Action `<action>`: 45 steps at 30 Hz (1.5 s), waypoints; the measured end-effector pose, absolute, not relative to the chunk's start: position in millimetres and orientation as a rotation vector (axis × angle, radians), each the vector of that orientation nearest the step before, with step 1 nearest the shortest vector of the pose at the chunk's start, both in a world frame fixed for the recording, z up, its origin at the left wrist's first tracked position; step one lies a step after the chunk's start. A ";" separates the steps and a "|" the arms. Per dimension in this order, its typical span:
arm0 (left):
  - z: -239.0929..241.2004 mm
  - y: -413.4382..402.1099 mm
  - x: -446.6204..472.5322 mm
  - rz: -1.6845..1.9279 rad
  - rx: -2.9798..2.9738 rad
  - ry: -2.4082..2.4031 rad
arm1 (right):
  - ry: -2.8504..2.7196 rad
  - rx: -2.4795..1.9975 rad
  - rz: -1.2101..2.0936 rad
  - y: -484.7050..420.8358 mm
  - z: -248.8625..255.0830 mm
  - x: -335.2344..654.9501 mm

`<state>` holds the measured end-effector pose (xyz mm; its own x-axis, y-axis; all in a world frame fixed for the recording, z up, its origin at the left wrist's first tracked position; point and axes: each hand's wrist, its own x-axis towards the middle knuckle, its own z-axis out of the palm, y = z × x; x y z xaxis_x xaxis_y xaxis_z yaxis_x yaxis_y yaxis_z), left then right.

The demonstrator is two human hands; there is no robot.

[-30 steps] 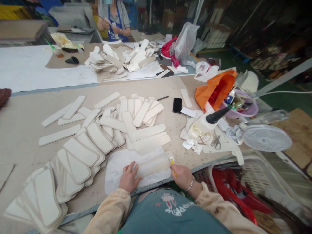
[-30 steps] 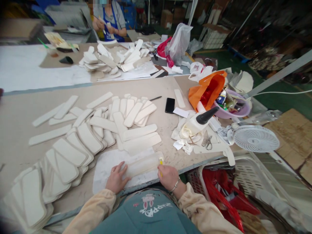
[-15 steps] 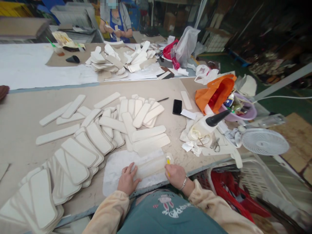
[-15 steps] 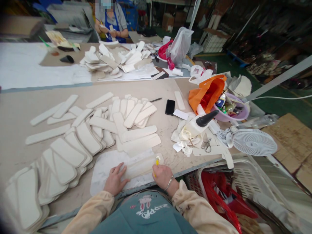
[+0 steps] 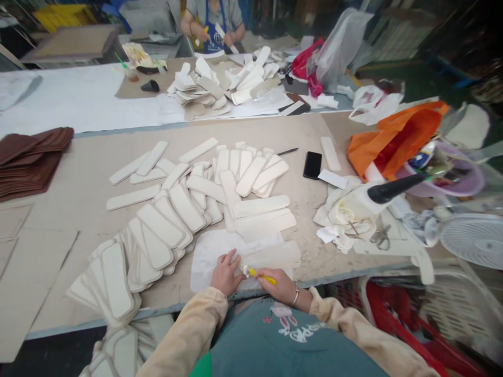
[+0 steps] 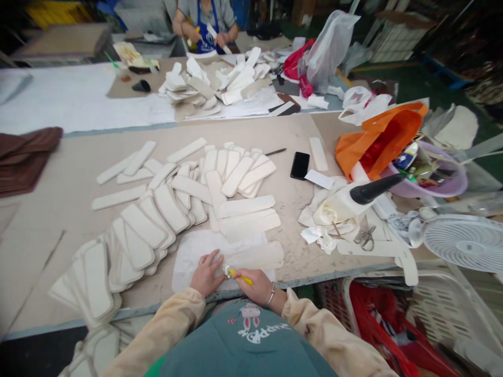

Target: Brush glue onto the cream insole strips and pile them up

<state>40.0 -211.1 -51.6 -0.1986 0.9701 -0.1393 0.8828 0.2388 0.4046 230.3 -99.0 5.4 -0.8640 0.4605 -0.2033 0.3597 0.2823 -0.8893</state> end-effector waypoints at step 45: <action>-52.4 -208.1 42.1 0.256 1.714 2.171 | -2.357 -1.031 1.377 -65.5 13.6 290.7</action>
<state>42.1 -208.1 -52.4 -0.1984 0.9656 -0.1679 0.9001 0.2473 0.3587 290.7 -65.5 13.6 -0.7286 0.6682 -0.1505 0.4593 0.3135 -0.8311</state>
